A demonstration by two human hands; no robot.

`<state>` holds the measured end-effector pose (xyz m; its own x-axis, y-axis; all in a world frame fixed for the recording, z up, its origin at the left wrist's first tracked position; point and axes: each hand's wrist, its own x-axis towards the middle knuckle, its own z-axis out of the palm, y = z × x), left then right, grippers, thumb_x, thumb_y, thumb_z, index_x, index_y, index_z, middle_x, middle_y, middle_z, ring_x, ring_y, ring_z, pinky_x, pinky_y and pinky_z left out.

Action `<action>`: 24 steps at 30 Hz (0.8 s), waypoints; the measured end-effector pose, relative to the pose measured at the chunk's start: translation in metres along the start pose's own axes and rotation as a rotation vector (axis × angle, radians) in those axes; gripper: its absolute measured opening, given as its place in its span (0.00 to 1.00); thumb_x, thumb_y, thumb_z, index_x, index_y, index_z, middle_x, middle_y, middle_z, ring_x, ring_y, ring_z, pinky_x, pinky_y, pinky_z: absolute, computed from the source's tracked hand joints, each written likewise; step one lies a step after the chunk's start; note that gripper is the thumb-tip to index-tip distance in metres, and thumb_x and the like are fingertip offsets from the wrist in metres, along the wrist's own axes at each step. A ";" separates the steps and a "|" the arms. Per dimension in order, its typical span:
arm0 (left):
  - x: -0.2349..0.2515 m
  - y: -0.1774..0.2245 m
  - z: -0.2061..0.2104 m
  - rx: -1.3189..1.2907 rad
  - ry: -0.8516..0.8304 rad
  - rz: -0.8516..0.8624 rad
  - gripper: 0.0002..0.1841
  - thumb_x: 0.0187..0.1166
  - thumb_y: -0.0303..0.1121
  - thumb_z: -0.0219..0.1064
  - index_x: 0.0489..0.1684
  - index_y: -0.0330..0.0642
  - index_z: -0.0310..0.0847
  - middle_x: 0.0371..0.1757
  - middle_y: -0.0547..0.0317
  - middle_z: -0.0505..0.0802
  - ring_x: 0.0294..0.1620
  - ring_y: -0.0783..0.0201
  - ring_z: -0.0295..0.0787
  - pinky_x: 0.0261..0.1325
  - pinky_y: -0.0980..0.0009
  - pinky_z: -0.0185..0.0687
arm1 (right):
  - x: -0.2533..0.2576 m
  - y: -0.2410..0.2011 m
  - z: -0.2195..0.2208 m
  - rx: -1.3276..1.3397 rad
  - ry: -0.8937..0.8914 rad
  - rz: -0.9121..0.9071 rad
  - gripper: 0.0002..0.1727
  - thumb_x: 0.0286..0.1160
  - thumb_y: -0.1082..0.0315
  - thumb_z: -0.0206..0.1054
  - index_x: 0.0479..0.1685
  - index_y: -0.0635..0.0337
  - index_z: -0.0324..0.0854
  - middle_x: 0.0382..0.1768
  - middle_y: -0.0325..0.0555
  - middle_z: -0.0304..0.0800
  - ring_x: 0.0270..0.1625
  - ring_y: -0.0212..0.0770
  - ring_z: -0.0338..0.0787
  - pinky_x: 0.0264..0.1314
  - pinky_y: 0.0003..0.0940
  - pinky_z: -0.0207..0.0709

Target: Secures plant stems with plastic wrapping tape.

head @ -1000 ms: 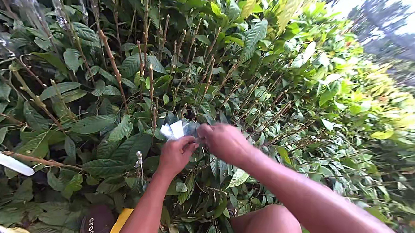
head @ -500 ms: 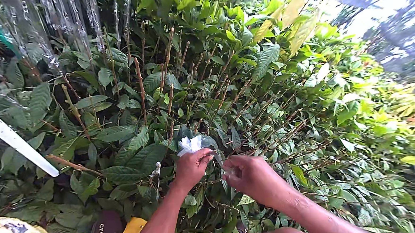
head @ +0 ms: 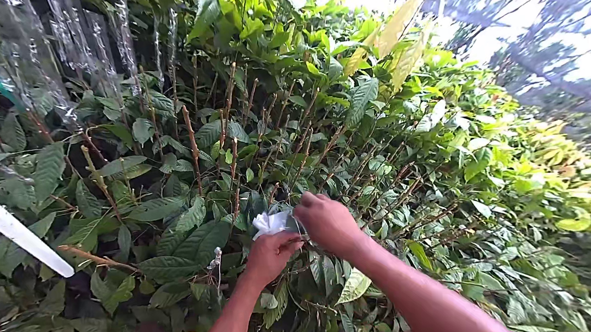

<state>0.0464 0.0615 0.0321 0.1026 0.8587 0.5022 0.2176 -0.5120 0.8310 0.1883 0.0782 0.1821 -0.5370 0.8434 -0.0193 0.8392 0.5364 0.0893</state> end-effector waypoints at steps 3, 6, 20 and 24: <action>0.004 0.002 -0.015 -0.137 0.107 -0.098 0.11 0.81 0.37 0.69 0.47 0.40 0.93 0.38 0.64 0.95 0.25 0.78 0.85 0.30 0.78 0.84 | -0.012 -0.006 0.037 0.088 -0.143 -0.009 0.15 0.84 0.68 0.57 0.59 0.61 0.87 0.59 0.61 0.90 0.60 0.66 0.90 0.56 0.69 0.82; 0.009 0.003 -0.016 -0.142 0.163 -0.130 0.10 0.81 0.36 0.69 0.45 0.39 0.91 0.36 0.65 0.94 0.26 0.80 0.83 0.32 0.80 0.82 | -0.053 -0.067 0.055 0.105 -0.156 -0.364 0.08 0.72 0.77 0.67 0.46 0.67 0.88 0.45 0.60 0.91 0.44 0.62 0.94 0.41 0.61 0.87; -0.001 -0.015 -0.013 -0.306 0.271 0.033 0.08 0.76 0.26 0.69 0.45 0.34 0.90 0.40 0.63 0.95 0.35 0.79 0.89 0.43 0.80 0.88 | 0.000 0.003 0.062 0.957 0.064 0.040 0.14 0.75 0.63 0.73 0.51 0.64 0.88 0.47 0.48 0.87 0.48 0.37 0.87 0.55 0.34 0.83; 0.002 -0.010 -0.016 -0.440 0.140 -0.081 0.07 0.77 0.28 0.69 0.46 0.38 0.90 0.37 0.67 0.93 0.29 0.79 0.83 0.33 0.81 0.80 | 0.002 -0.004 0.073 0.725 0.431 0.129 0.08 0.76 0.65 0.71 0.45 0.59 0.90 0.43 0.46 0.88 0.43 0.38 0.88 0.50 0.36 0.84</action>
<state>0.0287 0.0680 0.0283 -0.0361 0.9005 0.4334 -0.2160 -0.4305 0.8764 0.1900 0.0798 0.1090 -0.2957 0.8925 0.3405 0.6647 0.4482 -0.5977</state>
